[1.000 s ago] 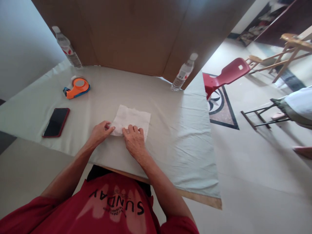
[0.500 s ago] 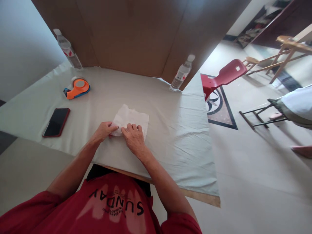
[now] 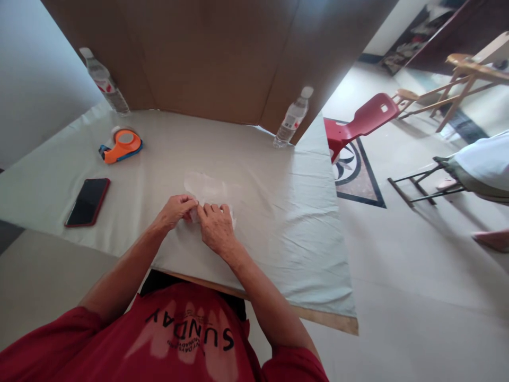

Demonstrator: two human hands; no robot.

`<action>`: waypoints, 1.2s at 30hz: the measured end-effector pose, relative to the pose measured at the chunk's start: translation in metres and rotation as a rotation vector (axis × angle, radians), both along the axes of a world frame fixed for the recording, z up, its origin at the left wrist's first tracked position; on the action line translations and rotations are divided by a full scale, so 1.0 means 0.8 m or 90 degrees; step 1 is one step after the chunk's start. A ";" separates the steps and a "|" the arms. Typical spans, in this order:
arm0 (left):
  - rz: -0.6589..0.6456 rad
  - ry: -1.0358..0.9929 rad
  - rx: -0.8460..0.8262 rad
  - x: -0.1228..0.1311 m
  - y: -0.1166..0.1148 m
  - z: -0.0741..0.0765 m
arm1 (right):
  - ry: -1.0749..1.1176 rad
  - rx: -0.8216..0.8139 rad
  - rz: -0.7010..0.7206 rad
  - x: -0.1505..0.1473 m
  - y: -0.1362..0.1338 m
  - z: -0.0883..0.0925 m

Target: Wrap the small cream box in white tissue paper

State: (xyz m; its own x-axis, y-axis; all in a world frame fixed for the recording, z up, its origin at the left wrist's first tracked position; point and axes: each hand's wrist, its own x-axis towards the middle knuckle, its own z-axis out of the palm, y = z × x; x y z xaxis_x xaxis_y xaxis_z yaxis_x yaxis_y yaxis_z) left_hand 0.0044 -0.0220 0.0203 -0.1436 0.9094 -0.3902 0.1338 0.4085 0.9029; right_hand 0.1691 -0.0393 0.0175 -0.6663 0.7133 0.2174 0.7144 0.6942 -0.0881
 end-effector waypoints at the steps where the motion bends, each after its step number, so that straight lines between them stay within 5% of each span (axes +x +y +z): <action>1: -0.012 -0.021 -0.005 -0.001 -0.002 0.003 | 0.009 -0.013 -0.004 0.001 0.000 0.001; 4: -0.075 -0.029 0.002 -0.005 -0.007 0.009 | 0.055 -0.054 -0.001 0.008 0.001 0.002; 7: -0.153 0.138 0.087 -0.003 -0.014 0.005 | 0.160 -0.071 -0.015 0.023 -0.001 -0.004; 13: -0.220 0.480 0.276 0.007 -0.023 -0.014 | 0.335 -0.106 -0.289 0.073 -0.015 -0.040; 18: -0.244 0.521 0.358 0.004 -0.023 -0.022 | 0.309 -0.239 -0.424 0.089 -0.019 -0.057; 28: -0.285 0.532 0.381 0.006 -0.023 -0.023 | 0.238 -0.354 -0.482 0.064 0.012 -0.035; 36: -0.335 0.541 0.333 0.007 -0.016 -0.007 | 0.114 -0.268 -0.510 0.068 0.036 -0.027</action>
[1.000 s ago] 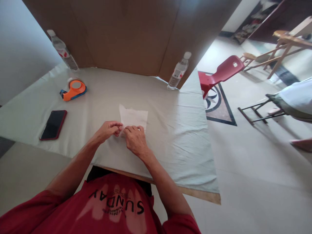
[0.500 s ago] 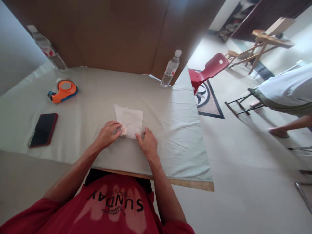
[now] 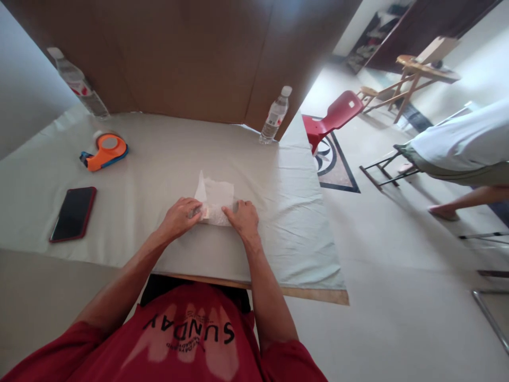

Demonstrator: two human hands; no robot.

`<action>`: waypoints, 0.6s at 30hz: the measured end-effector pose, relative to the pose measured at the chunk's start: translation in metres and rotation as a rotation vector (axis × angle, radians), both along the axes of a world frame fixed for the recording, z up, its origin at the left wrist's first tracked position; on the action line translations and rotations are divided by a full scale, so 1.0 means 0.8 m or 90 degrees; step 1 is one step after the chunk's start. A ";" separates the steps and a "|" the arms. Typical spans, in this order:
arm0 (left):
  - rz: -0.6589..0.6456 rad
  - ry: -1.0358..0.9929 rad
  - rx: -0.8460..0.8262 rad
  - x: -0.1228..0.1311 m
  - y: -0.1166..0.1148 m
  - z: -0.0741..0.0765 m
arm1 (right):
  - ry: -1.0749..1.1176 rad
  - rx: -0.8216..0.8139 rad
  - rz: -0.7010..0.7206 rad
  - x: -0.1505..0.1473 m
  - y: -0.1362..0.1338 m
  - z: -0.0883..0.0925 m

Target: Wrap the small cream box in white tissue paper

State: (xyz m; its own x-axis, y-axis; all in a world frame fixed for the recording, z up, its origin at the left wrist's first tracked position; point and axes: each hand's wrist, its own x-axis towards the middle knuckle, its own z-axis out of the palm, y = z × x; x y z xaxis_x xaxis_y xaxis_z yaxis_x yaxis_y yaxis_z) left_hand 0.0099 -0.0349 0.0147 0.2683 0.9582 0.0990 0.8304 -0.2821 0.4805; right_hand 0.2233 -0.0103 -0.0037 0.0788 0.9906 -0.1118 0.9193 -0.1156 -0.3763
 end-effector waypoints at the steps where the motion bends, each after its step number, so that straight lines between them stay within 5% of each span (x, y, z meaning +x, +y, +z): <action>1: 0.001 0.003 -0.002 0.000 0.000 0.000 | 0.002 0.007 0.004 -0.002 0.005 -0.001; 7: 0.013 0.008 -0.022 0.002 0.002 -0.002 | 0.156 0.037 0.032 -0.007 0.020 -0.016; 13: 0.010 0.028 -0.022 0.003 0.002 0.001 | 0.375 0.035 -0.059 0.003 0.011 -0.026; 18: 0.002 0.016 -0.006 0.002 0.003 -0.004 | 0.312 0.004 -0.014 0.005 -0.002 -0.022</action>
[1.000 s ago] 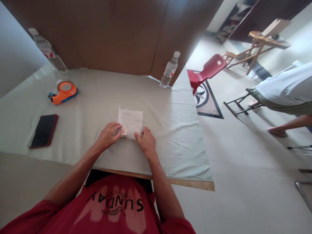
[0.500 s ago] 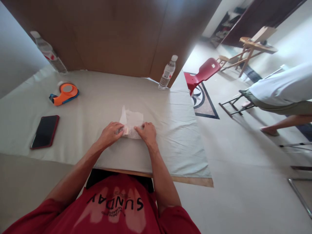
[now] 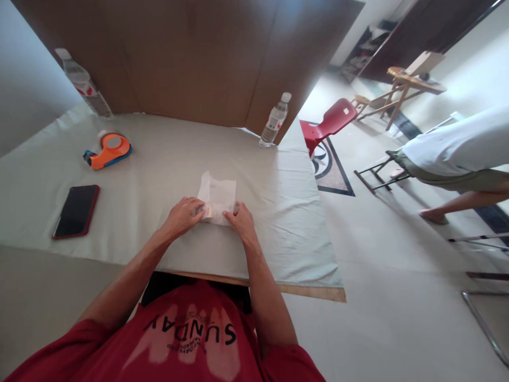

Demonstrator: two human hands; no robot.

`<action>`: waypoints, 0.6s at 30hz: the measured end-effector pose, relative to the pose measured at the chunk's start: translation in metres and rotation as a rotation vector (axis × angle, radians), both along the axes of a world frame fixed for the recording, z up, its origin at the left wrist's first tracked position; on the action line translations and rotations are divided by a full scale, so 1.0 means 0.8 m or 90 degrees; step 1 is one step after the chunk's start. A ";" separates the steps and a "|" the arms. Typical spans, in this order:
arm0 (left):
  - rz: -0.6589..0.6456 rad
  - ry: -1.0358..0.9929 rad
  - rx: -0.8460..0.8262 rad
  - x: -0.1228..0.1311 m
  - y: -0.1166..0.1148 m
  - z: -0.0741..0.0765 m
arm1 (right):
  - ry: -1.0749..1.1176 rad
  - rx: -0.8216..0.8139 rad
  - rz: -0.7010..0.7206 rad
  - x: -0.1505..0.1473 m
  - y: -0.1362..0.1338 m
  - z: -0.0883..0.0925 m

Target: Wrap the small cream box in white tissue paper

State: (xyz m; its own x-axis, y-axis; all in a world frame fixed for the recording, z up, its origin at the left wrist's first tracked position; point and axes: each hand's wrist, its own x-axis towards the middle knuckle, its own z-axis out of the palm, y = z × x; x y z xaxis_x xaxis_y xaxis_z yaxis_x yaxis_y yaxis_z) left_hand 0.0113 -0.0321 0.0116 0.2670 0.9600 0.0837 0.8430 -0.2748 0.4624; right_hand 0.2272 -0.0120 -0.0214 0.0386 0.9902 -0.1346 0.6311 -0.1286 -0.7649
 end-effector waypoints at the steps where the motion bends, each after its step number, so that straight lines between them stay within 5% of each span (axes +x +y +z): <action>1: -0.002 -0.001 0.002 0.000 0.000 -0.001 | -0.015 0.003 0.026 0.000 -0.003 0.002; 18: -0.058 0.083 -0.022 0.003 0.009 0.016 | 0.271 0.060 0.003 -0.054 -0.025 0.020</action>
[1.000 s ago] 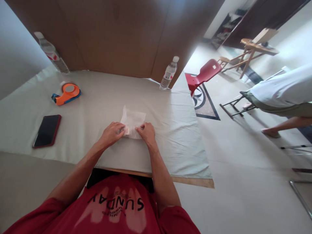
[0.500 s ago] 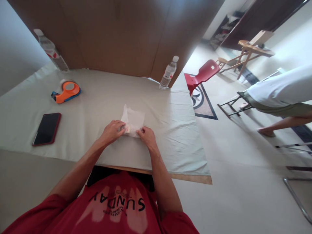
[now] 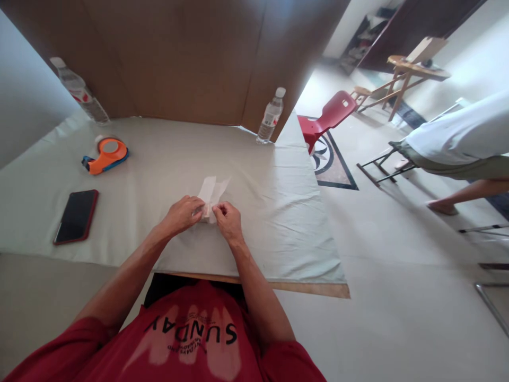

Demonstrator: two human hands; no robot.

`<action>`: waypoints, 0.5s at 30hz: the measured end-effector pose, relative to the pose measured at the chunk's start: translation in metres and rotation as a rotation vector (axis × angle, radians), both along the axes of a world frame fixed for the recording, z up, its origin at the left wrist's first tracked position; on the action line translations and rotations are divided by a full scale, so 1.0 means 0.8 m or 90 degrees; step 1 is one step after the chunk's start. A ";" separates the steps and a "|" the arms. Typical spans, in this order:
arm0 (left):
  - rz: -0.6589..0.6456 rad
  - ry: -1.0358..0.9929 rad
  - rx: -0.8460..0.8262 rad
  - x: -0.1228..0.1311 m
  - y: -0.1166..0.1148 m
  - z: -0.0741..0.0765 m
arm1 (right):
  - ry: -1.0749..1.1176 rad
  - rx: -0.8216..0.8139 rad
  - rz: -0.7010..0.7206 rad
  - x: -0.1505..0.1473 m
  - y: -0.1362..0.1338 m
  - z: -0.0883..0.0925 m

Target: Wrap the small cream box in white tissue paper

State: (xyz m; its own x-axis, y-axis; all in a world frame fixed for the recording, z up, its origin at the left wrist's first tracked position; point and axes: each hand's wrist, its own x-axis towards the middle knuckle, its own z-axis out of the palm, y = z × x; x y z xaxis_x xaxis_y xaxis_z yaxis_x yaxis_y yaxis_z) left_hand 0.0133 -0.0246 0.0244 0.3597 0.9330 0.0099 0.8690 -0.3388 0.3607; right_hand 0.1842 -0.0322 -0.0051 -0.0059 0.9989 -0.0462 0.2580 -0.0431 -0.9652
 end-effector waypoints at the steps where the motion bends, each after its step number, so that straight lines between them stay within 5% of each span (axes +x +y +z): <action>1: -0.001 -0.001 -0.003 0.000 0.001 0.000 | 0.002 -0.003 0.001 -0.004 0.001 0.002; 8: -0.028 -0.041 -0.023 0.001 0.006 -0.003 | 0.017 -0.025 0.021 -0.022 0.002 0.005; 15: -0.031 -0.101 -0.037 -0.001 0.008 -0.006 | -0.043 -0.018 0.139 -0.005 -0.005 0.014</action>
